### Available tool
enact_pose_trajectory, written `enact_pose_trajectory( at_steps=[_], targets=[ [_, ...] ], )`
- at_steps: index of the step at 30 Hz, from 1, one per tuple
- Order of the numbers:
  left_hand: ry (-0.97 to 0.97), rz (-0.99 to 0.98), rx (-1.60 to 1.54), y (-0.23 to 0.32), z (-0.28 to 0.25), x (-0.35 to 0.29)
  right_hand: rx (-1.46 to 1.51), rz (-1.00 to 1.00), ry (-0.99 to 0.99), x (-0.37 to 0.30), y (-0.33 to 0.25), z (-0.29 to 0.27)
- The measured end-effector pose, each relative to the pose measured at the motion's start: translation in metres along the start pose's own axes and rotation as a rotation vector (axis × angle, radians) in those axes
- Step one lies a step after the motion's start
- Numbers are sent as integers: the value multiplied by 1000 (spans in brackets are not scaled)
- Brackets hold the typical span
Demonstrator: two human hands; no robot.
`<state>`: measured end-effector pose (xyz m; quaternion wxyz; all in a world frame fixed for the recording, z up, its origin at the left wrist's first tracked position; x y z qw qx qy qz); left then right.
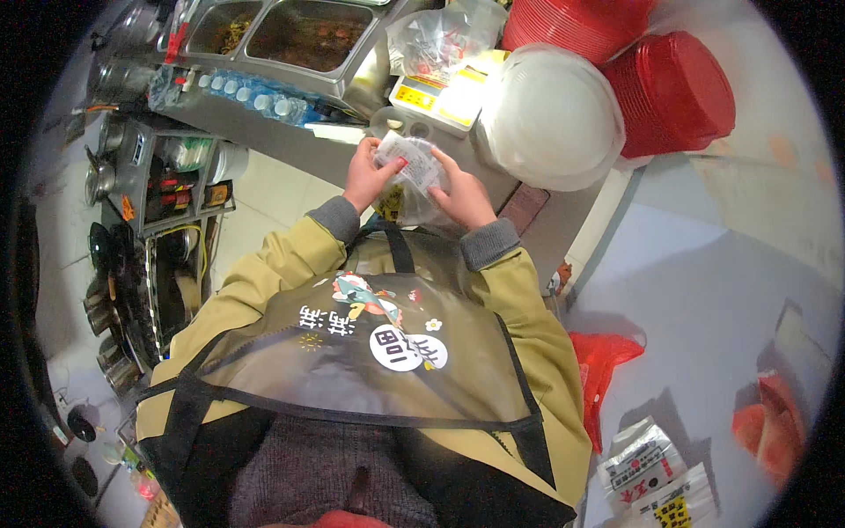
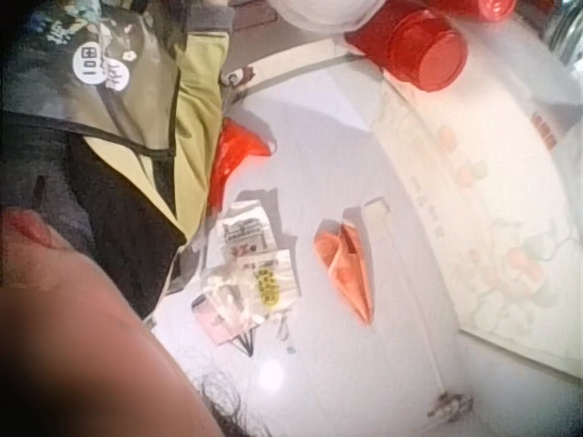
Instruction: The person scoops cooked noodles from a large pot into a bowl, then adds mixed vegetables from a stainless steel food warmer. The person seals the bowl with a plastic lid, places it in a plastic bag, and attaches a printed order slip to the bag.
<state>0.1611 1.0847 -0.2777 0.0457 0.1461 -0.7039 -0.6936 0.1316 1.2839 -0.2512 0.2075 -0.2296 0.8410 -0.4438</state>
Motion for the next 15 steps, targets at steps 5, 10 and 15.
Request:
enact_pose_trajectory(
  at_steps=[5, 10, 15],
  targets=[
    [-68, -99, -67, 5, 2, -2, 80, 170, 85, -36, 54, 6],
    [-113, -108, 267, 7, -9, -6, 191, 413, 314, -90, 85, 12],
    [-296, -379, -10, 4, -13, -18, 75, 539, 335, -144, 70, 42]
  ],
)
Point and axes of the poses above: each hand's wrist, its own x-axis towards the middle knuckle, its own z-axis out of the palm, y = z × x, the point moved 5 cm from there along x, towards the middle knuckle
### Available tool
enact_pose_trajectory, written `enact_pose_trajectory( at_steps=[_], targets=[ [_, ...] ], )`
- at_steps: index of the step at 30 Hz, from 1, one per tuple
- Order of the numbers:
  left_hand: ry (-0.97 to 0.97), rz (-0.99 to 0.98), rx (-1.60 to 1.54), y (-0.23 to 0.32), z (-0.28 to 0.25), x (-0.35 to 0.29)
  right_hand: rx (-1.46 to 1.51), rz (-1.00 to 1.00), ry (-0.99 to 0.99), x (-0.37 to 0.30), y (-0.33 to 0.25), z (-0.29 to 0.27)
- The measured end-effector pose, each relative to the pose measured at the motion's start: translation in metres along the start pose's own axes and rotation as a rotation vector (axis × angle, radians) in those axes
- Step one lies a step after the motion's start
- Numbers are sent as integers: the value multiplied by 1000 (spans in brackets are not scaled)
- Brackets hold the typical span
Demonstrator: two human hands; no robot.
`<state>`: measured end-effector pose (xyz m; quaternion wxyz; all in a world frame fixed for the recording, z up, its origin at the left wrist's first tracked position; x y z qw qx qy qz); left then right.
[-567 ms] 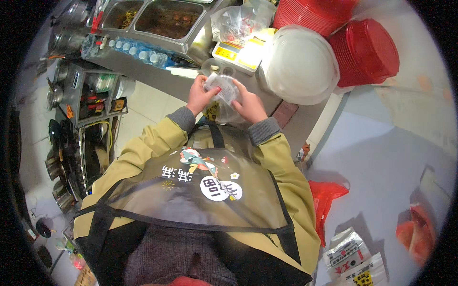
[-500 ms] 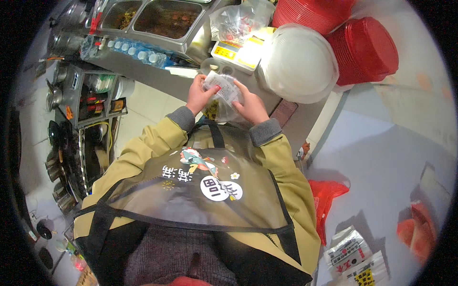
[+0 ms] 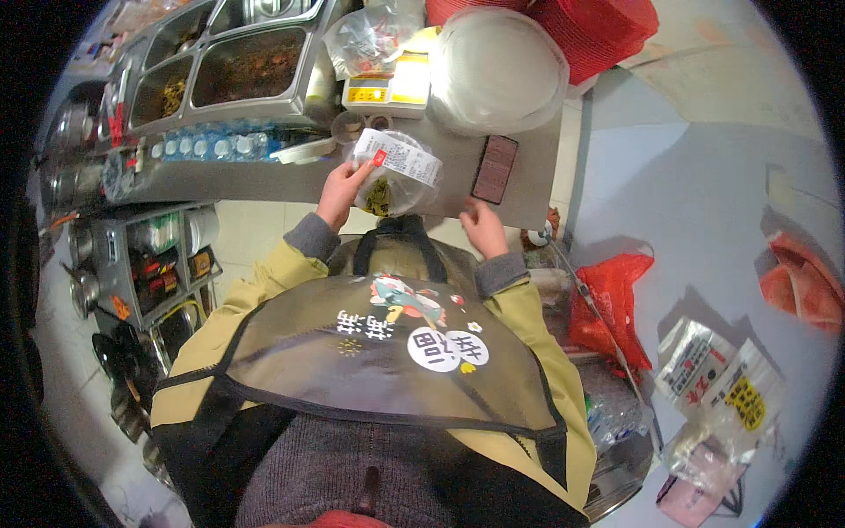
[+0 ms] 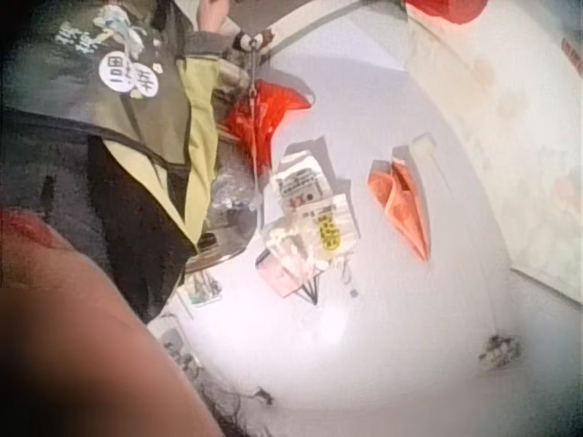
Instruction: The person scoops cooked noodles from a large pot into a bowl, then adds mixed vegetables from a stainless steel food warmer. The person seals the bowl with a plastic lid, places it in a plastic bag, and attaches a printed order slip to the bag.
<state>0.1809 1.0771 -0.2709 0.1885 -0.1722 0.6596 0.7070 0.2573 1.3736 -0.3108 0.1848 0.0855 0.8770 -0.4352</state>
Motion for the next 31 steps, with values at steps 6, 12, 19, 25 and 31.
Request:
enact_pose_trajectory(
  at_steps=[6, 12, 19, 25, 31],
  targets=[
    [-94, 314, 248, 45, 44, -22, -141, 44, -226, -58, 6, 27],
    [-398, 395, 471, 96, 127, -69, -18, 98, -85, -85, 56, -6],
    [-676, 315, 432, 122, 269, -87, -32, 118, -18, -99, 169, -87],
    [-509, 180, 189, 114, 392, -82, -31, 64, 1, -104, 281, -202],
    [-440, 278, 48, 123, 512, -56, 179, 211, 29, -124, 373, -329]
  ],
)
Point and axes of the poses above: each hand's wrist, its own x-axis towards the middle knuckle, its own z-axis out of the palm, y = z × x, the point moved 5 cm from there along x, towards the middle knuckle
